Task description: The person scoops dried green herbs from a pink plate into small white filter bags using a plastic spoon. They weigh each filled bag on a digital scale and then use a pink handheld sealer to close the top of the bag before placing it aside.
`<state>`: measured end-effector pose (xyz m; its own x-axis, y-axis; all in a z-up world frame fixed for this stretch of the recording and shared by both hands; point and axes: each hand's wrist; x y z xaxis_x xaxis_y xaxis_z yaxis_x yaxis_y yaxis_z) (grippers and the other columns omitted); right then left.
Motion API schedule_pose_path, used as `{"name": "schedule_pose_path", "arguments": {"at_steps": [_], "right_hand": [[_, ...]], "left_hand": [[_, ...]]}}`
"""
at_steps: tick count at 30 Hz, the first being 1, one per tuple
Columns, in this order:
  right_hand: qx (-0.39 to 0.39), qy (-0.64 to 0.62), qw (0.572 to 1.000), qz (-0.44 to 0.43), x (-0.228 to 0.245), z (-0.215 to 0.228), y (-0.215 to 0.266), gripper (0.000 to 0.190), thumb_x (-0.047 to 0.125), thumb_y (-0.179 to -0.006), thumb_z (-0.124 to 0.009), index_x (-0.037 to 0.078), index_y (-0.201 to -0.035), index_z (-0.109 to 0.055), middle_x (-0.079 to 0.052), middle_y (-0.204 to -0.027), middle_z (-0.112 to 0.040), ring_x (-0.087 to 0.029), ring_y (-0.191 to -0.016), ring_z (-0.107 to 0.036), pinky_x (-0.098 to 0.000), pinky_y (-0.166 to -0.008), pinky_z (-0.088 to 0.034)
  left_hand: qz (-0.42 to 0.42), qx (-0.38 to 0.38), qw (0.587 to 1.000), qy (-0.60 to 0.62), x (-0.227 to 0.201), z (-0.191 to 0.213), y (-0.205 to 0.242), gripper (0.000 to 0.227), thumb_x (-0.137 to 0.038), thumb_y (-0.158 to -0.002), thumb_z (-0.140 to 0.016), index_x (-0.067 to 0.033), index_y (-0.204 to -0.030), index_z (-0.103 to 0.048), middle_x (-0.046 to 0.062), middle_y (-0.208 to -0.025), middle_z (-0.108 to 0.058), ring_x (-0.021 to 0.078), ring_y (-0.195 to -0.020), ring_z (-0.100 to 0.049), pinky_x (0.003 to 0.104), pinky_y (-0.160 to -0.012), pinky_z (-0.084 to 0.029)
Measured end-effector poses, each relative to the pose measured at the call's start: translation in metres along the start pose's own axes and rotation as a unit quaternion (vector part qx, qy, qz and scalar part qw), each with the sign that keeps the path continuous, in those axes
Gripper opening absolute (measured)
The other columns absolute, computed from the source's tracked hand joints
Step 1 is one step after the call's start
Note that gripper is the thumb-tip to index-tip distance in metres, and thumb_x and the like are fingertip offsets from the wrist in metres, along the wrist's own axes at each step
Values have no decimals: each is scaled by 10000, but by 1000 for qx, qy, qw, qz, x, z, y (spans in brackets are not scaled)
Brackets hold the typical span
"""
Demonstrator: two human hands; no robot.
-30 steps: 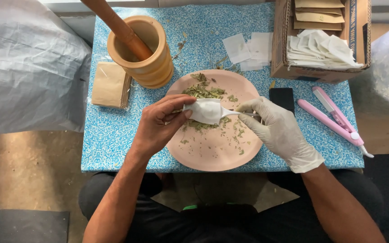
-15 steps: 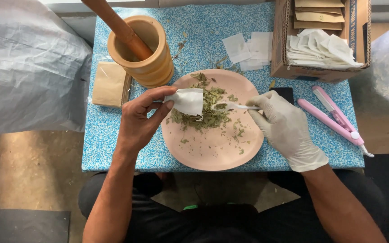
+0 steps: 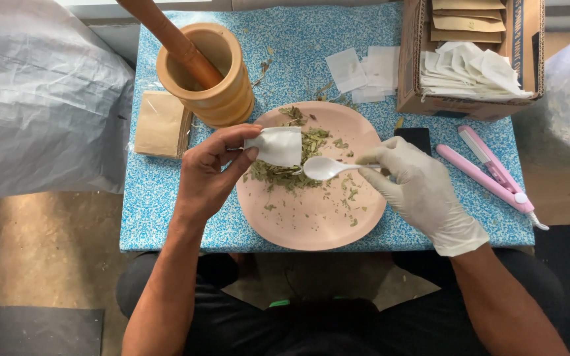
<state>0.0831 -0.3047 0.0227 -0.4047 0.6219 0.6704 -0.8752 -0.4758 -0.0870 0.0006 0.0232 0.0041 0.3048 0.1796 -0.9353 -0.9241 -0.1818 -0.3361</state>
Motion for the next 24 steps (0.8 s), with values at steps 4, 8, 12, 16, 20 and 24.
{"name": "schedule_pose_path", "arguments": {"at_steps": [4,8,12,16,20,24], "right_hand": [[60,94,993,40,-25,-32,1,146,226,-991,-818,210,-1134,-841,-56,-1189,-731,-311,-1172,-668,-460,-955,-580],[71,141,978,136,-38,-45,0,177,384,-1042,-756,282,-1186,-765,-61,-1100,-730,-321,-1118,-700,-474,-1030,-538],[-2,-40,999,2,0,-12,-5,466,537,-1180,-505,191,-1421,-704,-135,-1115,-757,-331,-1053,-751,-494,-968,-578],[-25,-157,987,-3,15,-2,8,577,510,-1140,-549,248,-1653,-557,-112,-1325,-782,-232,-1168,-798,-441,-1018,-618],[2,-133,991,-11,17,-12,15,686,279,-921,-917,323,-1558,-665,-18,-1204,-803,-179,-1018,-792,-322,-883,-624],[-4,-120,993,11,2,-11,11,406,90,-980,-851,251,-1350,-808,9,-1008,-805,-129,-850,-777,-281,-762,-621]], "left_hand": [[11,-4,996,89,15,-11,1,301,66,-1015,-776,36,-1315,-770,197,-1360,-793,215,-1199,-781,365,-1030,-694],[142,-1,966,214,30,-32,13,405,24,-980,-817,76,-1371,-722,211,-1255,-815,214,-1104,-807,394,-1003,-711],[202,-14,947,249,31,-44,17,435,4,-960,-847,83,-1371,-731,163,-1287,-799,173,-1124,-789,384,-1021,-690],[223,2,947,232,24,-53,19,450,13,-946,-850,96,-1372,-732,176,-1275,-804,179,-1127,-789,391,-1032,-681],[231,34,944,234,23,-65,21,443,0,-927,-869,110,-1340,-752,217,-1296,-793,227,-1101,-806,420,-1006,-689],[241,49,940,236,17,-68,24,484,-16,-939,-847,102,-1394,-729,246,-1396,-756,265,-1136,-795,435,-1013,-681]]}}
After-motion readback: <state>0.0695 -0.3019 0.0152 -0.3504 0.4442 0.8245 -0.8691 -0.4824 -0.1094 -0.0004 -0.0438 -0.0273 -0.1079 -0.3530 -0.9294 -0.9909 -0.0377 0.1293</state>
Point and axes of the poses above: each hand's wrist, its own y-axis away from the middle knuckle, its own z-axis out of the back of the hand, x = y × z
